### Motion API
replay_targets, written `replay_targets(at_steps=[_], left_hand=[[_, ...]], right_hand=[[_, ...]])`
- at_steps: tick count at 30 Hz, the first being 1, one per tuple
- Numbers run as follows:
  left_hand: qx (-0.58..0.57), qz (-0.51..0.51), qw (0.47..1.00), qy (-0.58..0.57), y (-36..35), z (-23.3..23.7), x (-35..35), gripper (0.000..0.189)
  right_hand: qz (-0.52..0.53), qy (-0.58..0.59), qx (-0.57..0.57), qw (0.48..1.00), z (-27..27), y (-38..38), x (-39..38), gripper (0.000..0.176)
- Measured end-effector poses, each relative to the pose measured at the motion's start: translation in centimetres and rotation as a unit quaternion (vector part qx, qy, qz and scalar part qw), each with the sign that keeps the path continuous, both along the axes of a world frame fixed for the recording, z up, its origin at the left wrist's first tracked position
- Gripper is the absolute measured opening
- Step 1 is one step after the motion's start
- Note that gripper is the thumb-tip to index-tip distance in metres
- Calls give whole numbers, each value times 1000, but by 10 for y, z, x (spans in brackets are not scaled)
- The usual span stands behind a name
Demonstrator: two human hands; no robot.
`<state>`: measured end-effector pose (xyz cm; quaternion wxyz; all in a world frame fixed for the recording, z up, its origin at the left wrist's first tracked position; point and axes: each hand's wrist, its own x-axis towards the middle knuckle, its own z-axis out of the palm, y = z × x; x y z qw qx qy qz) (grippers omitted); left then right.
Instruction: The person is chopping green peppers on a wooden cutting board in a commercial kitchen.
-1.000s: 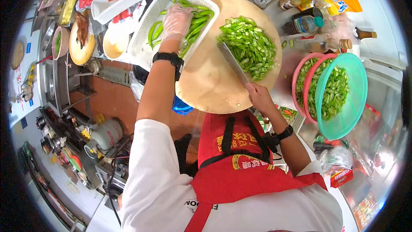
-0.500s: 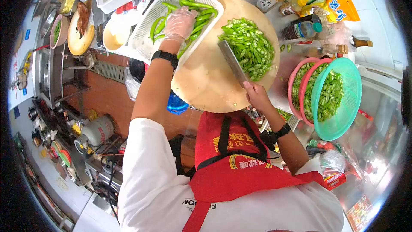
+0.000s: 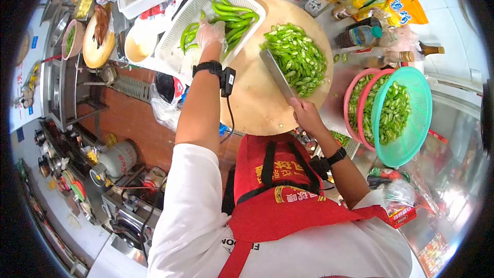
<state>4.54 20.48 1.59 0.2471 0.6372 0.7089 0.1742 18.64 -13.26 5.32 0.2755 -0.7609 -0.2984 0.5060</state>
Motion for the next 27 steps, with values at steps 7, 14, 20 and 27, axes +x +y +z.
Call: replay_targets(at_steps=[7,14,20,27], left_hand=[[41,72,994,-72,-11,-13,-5,40],[65,6,997,-51,-10,-18,-14,30],[121,-71,971,-192,-58,38,-24,28],[-296,-132,873,-364,-225,12,-42,36]], right_hand=[[2,-5,19,1000,-7,-3,2,44],[-5,27,14,1000,-2,-1,4,43],[4,16,20,1000,-11,-3,7,45],[11,36,-1,999,11,5,-4,46]])
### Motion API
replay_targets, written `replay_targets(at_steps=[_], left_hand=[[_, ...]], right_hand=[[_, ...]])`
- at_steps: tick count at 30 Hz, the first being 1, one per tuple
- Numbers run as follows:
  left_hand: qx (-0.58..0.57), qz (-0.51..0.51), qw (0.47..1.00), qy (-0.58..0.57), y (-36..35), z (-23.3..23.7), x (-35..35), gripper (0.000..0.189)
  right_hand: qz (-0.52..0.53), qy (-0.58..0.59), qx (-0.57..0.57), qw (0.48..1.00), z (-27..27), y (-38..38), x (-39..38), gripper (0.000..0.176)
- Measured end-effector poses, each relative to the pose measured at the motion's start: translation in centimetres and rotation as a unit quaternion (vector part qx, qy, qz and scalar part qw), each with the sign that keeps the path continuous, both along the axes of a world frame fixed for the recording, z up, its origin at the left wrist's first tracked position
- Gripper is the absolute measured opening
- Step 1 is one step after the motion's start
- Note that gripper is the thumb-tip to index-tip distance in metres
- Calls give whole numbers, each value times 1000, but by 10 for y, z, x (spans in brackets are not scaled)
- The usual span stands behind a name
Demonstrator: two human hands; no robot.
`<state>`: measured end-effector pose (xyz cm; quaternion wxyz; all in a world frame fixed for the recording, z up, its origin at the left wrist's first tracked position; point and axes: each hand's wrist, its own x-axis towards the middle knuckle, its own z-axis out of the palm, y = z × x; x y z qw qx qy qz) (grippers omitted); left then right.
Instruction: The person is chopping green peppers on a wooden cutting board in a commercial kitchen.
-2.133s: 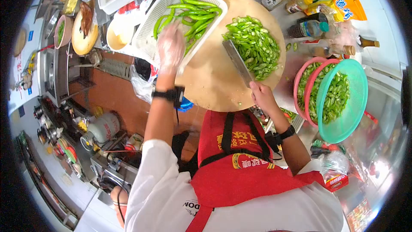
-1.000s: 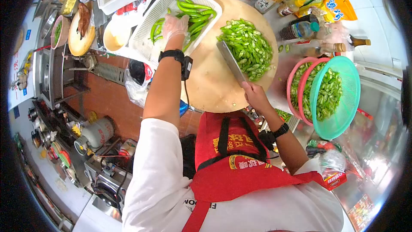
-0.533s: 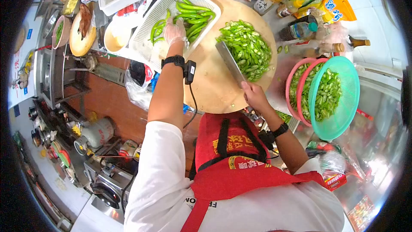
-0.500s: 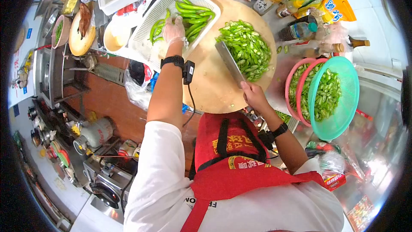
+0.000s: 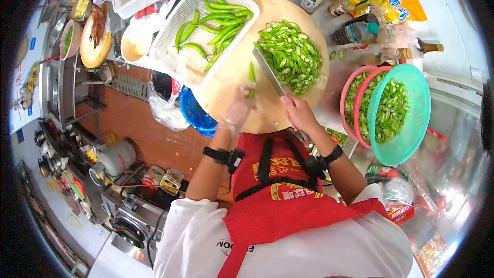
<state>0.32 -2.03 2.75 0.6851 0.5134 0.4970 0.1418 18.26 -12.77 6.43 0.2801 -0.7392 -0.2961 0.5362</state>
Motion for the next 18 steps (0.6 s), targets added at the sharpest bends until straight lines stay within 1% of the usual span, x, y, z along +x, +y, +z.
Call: replay_targets(at_steps=[1,3,5,6,7,10,13,16,18], left_hand=[[-17,56,998,-21,-17,-9,1,34],[-51,166,983,-61,-39,-17,3,31],[-171,117,978,-30,-37,1,-8,21],[-229,92,969,-16,-36,8,-13,21],[-234,97,967,-8,-38,9,-15,20],[-241,102,965,9,-49,8,-19,28],[-228,99,969,7,-56,5,-18,30],[-215,100,971,12,-58,9,-15,30],[-211,106,971,27,-59,8,-14,30]], right_hand=[[-3,20,-22,1000,4,3,-3,46],[-3,22,-7,1000,7,5,-8,46],[-5,21,-5,1000,7,6,-13,46],[-6,19,-9,1000,6,7,-15,46],[-8,18,-12,1000,5,8,-17,46],[-3,27,-25,999,4,10,-18,47],[-37,59,1,998,8,11,-25,39],[1,-10,26,1000,-12,8,-27,50],[-2,-12,10,1000,-13,8,-28,49]])
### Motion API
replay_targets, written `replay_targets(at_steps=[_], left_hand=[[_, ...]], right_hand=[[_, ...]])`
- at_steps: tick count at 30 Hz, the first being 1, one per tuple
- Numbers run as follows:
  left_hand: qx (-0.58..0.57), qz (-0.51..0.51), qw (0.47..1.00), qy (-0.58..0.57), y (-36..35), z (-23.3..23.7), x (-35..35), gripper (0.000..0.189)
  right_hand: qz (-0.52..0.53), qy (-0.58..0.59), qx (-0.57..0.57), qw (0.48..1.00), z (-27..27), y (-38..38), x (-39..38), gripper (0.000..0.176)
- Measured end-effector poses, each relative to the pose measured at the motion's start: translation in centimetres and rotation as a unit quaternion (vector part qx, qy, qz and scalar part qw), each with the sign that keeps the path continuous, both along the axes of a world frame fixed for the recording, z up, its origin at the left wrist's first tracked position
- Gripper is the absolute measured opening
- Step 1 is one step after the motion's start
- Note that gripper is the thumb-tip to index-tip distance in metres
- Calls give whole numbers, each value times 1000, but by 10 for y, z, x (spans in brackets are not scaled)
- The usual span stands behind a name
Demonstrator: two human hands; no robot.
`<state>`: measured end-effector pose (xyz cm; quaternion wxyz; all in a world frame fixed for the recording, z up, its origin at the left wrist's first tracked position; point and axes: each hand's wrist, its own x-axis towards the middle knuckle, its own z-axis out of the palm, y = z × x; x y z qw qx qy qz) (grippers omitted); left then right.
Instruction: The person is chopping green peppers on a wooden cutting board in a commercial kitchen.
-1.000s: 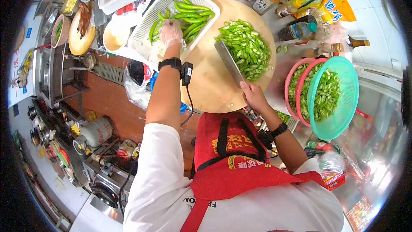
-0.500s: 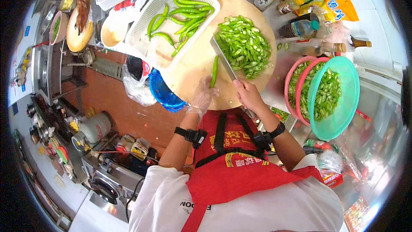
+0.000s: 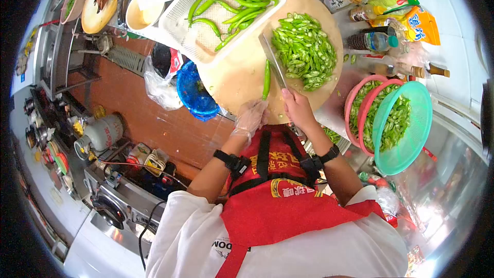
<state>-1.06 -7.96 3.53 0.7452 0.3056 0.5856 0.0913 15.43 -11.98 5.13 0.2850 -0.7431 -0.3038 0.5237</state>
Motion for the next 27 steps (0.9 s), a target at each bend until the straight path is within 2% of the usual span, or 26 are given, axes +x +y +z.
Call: replay_targets(at_steps=[3,6,9,12,13,15,18,21,24,27], left_hand=[[41,-73,995,61,1,-13,-4,30],[35,-4,998,59,3,-3,1,30],[87,-59,990,96,5,-7,-1,31],[134,-57,985,88,-2,-29,-2,30],[122,-56,987,85,-4,-33,-2,30],[102,-52,990,78,-3,-39,-2,29],[138,-71,983,96,6,-20,1,30],[114,-14,993,35,5,-27,6,32],[161,-34,985,52,10,-17,5,30],[113,-37,992,48,12,-38,5,30]], right_hand=[[-14,22,-8,1000,23,4,-6,48],[-11,48,-46,998,15,3,-3,46],[-19,50,-51,997,23,4,-2,45],[-29,71,-10,997,13,-4,-8,42],[-35,79,12,996,13,-4,-9,42],[-21,49,-25,998,16,-3,-7,43],[-16,46,-29,998,23,-2,-9,45],[-27,70,-37,997,16,-5,-9,45],[-32,67,-39,996,29,0,-9,45],[-16,67,-49,996,14,-5,-10,47]])
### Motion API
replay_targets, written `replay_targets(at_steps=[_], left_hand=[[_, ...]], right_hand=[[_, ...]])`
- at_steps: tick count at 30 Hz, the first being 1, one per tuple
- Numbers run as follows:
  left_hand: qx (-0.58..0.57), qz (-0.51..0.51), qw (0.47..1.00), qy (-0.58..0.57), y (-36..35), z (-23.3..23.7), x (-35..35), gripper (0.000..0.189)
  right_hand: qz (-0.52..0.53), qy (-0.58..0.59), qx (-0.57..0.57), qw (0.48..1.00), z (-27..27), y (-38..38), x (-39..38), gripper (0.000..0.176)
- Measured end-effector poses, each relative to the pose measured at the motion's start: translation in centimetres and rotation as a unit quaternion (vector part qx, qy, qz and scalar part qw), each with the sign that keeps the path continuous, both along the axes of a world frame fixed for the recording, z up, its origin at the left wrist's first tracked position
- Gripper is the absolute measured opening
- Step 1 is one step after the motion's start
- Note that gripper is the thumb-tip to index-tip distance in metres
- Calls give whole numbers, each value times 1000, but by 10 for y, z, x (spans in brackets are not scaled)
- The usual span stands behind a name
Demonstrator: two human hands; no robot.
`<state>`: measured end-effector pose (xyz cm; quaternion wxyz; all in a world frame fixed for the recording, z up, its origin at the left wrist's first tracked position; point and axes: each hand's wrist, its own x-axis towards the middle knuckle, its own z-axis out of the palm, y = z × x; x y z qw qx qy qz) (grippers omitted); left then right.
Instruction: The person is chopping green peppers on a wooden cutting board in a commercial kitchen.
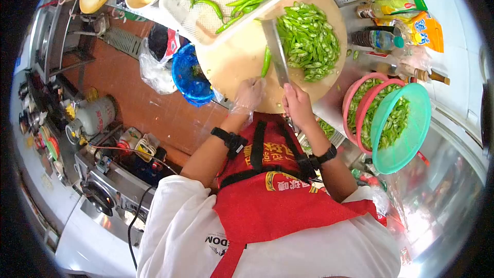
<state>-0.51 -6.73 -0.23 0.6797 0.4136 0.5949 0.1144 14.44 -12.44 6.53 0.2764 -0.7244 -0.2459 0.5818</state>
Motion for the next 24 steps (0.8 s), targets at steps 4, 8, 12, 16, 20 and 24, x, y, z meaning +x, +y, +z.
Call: replay_targets(at_steps=[4,8,12,16,20,24], left_hand=[[25,-13,999,14,8,-4,4,32],[39,4,999,-16,1,-41,1,34],[172,-55,983,23,1,-51,-1,35],[188,-82,978,42,7,-37,1,35],[158,-70,984,51,16,-23,-1,35],[91,-39,995,25,20,-30,4,26]], right_hand=[[11,-27,-15,999,2,1,2,47],[7,-13,11,1000,1,-6,3,47],[13,-28,10,999,4,-1,2,45],[2,27,21,999,-7,-1,-2,42],[-11,-10,13,1000,6,-5,-6,42],[-4,5,2,1000,5,-4,1,42]])
